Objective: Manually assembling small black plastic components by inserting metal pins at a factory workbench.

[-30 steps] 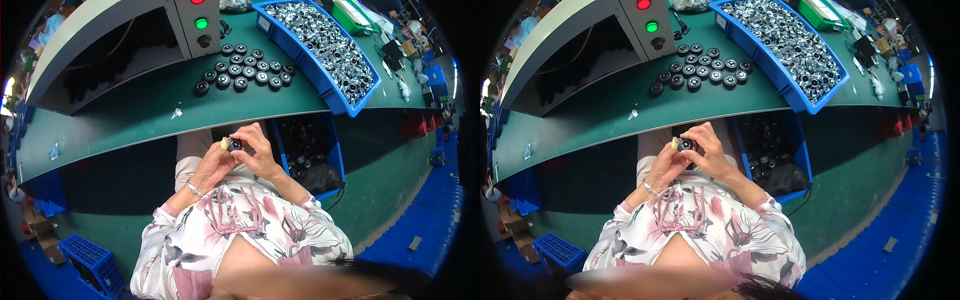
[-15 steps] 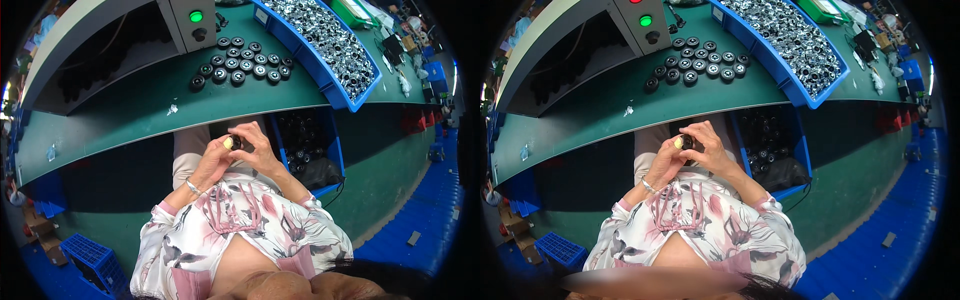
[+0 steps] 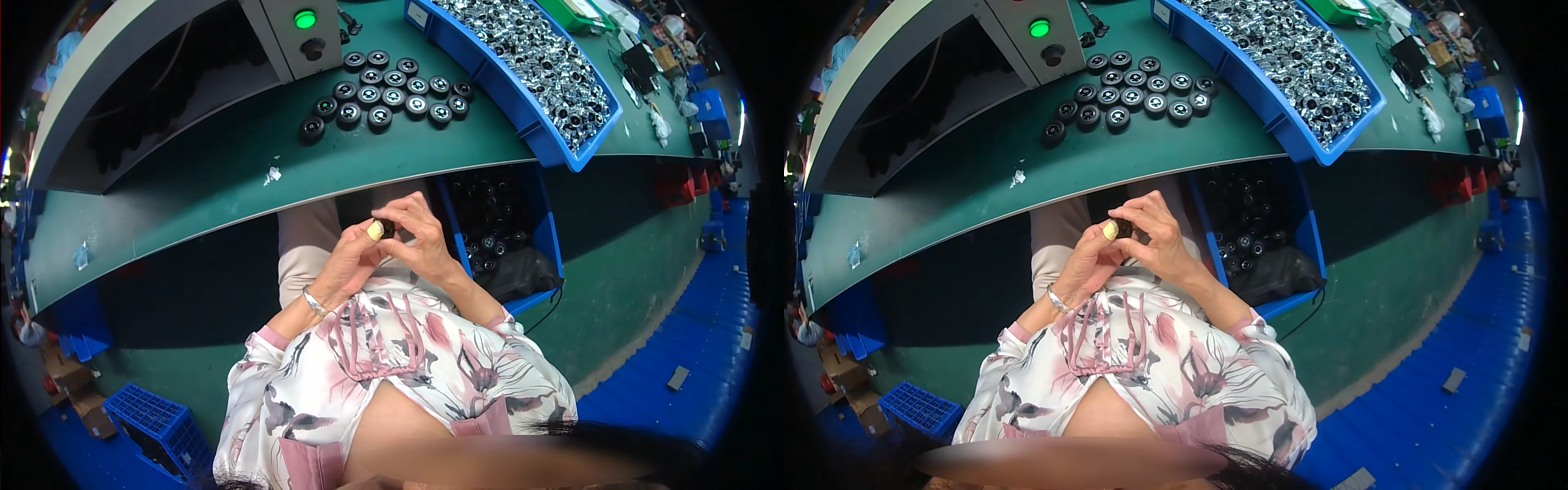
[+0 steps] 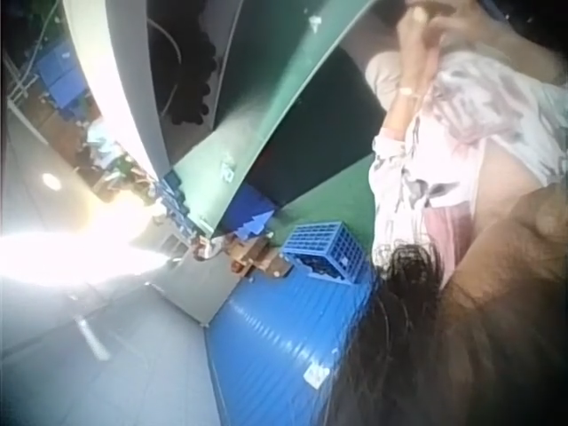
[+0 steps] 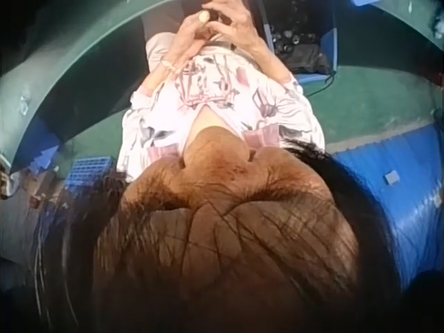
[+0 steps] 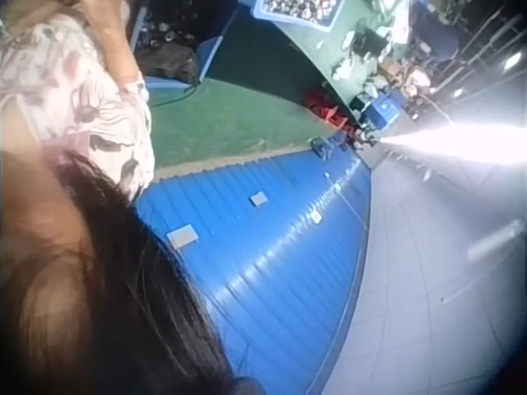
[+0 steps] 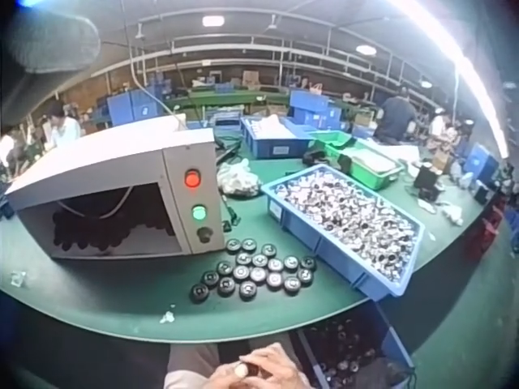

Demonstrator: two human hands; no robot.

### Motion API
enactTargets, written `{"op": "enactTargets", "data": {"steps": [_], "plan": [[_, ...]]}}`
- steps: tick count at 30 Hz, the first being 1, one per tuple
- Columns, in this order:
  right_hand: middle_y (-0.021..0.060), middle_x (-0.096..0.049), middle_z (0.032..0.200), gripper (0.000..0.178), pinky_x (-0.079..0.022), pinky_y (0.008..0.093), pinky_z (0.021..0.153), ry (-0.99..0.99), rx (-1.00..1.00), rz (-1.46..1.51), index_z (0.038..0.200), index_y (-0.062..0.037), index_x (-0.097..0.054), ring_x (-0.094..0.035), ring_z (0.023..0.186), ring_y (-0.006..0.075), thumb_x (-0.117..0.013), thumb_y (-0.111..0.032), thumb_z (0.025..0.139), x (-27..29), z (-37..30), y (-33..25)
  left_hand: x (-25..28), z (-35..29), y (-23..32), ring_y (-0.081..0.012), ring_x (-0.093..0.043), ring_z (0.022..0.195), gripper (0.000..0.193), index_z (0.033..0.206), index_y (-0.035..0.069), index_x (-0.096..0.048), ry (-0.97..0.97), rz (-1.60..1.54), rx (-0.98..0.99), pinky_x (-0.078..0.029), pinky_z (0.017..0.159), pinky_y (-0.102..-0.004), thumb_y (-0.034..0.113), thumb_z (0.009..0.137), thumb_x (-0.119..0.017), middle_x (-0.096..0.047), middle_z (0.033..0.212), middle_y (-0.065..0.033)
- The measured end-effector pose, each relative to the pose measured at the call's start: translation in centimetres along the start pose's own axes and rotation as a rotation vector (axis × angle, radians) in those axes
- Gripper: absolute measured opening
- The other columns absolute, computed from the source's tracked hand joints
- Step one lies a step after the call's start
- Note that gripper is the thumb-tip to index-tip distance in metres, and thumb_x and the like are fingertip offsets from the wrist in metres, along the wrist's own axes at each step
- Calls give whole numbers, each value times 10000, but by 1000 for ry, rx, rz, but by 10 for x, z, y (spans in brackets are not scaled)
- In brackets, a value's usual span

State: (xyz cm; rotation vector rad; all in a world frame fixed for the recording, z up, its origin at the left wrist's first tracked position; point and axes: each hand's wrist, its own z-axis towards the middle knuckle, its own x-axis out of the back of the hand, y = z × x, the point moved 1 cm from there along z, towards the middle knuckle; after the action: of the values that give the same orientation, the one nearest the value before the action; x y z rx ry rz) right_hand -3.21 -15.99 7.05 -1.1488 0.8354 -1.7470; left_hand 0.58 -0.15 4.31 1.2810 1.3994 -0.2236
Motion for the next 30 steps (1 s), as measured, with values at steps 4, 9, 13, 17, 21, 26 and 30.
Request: {"op": "enactTargets", "data": {"steps": [4, 9, 13, 17, 21, 26, 30], "plan": [[102, -625, 993, 428, -497, 335, 742, 5, 43, -48, 1099, -32, -693, -532, 918, 260, -813, -111, 696, 2, -3, 3, -16, -3, 6, -98, -622, 968, 337, 1166, 25, -612, 52, -68, 43, -510, 919, -303, 302, 977, -639, -646, 1036, -38], [93, -622, 987, 426, -511, 301, 670, 6, 32, -52, 1095, -31, -688, -534, 929, 244, -809, -72, 689, 0, -2, -4, -2, 2, 2, -113, -637, 970, 345, 1198, 10, -610, 30, 80, -20, -525, 894, -285, 279, 983, -633, -659, 1061, -61], [99, -629, 1005, 434, -511, 327, 727, 19, -35, -14, 1082, -28, -689, -546, 941, 254, -790, -22, 660, 4, -7, -6, -2, 3, 1, -123, -646, 991, 358, 1243, -2, -599, -41, 96, -36, -531, 882, -275, 230, 974, -647, -667, 1097, -79], [110, -629, 1016, 432, -506, 312, 745, 54, 0, -42, 1065, -12, -692, -573, 923, 241, -682, 67, 640, 8, -9, 3, -11, 0, 2, -123, -642, 981, 392, 1275, -22, -573, 38, 165, -57, -533, 880, -283, 182, 955, -672, -659, 1099, -82], [105, -630, 1028, 422, -509, 313, 802, 34, -104, 95, 1101, 5, -681, -569, 944, 207, -714, 27, 681, 2, -19, 17, -7, -3, -1, -117, -638, 973, 430, 1297, -35, -551, 43, 212, -85, -528, 867, -277, 160, 939, -688, -654, 1098, -84], [69, -626, 1077, 375, -498, 302, 926, 125, -435, 806, 1184, 26, -639, -590, 1038, 168, -747, -117, 854, 2, -28, 29, -18, -3, 1, -129, -622, 934, 393, 1260, -40, -569, 30, 274, -106, -517, 840, -266, 112, 920, -693, -668, 1080, -80], [69, -615, 1086, 502, -473, 351, 986, 118, -513, 1084, 1252, 7, -593, -606, 1072, 208, -762, -284, 879, 8, -32, 31, -17, -4, 5, -116, -618, 902, 332, 1210, -43, -602, 13, 387, -77, -513, 832, -255, 104, 923, -682, -678, 1065, -87]]}}
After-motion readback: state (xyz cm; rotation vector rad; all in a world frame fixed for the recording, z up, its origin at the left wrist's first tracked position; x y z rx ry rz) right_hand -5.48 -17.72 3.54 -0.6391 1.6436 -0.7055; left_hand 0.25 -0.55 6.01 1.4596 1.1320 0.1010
